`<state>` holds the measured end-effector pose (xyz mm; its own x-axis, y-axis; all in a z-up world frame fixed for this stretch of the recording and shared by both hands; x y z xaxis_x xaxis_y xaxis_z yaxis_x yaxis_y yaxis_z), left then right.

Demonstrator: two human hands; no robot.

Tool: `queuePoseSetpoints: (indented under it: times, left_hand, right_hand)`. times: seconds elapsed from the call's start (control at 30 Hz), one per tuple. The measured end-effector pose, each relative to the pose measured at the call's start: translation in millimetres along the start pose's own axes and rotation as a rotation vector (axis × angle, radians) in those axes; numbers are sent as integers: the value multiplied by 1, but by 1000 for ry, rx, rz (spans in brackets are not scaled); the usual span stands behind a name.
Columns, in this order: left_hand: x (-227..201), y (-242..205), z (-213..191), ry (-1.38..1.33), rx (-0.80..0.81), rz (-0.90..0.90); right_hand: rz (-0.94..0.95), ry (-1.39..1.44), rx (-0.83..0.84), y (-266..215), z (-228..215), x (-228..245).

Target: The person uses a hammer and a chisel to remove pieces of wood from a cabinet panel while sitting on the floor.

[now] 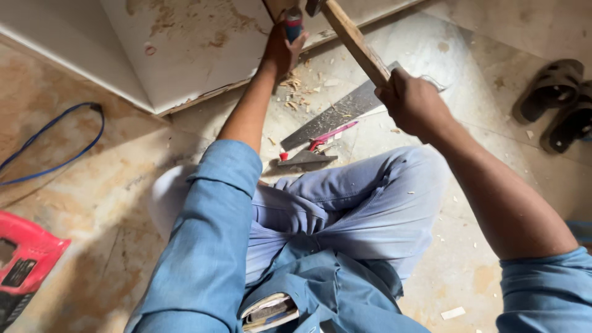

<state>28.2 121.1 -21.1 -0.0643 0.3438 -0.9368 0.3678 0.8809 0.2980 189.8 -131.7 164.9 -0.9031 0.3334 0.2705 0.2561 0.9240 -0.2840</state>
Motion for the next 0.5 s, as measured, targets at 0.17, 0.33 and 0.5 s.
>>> queuePoseSetpoints:
  times: [0.17, 0.33, 0.5]
  left_hand:
    - [-11, 1, 4, -60, -21, 55]
    - [-7, 0, 7, -31, 13, -69]
    - [-16, -8, 11, -53, 49, -101]
  right_hand:
    - [-178, 487, -175, -27, -55, 6]
    - [-773, 899, -636, -66, -97, 31]
    - [-274, -91, -230, -4, -12, 22]
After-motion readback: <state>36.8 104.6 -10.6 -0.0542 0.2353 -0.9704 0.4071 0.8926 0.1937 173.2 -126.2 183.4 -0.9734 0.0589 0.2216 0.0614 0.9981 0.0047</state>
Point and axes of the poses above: each hand's wrist, its own y-axis towards the middle knuckle, its own z-axis out of the palm, x = y × z, the point moved 10 cm from there along y, towards the middle knuckle, and after that the axes turned 7 degrees about -y, right-handed, at the moved point
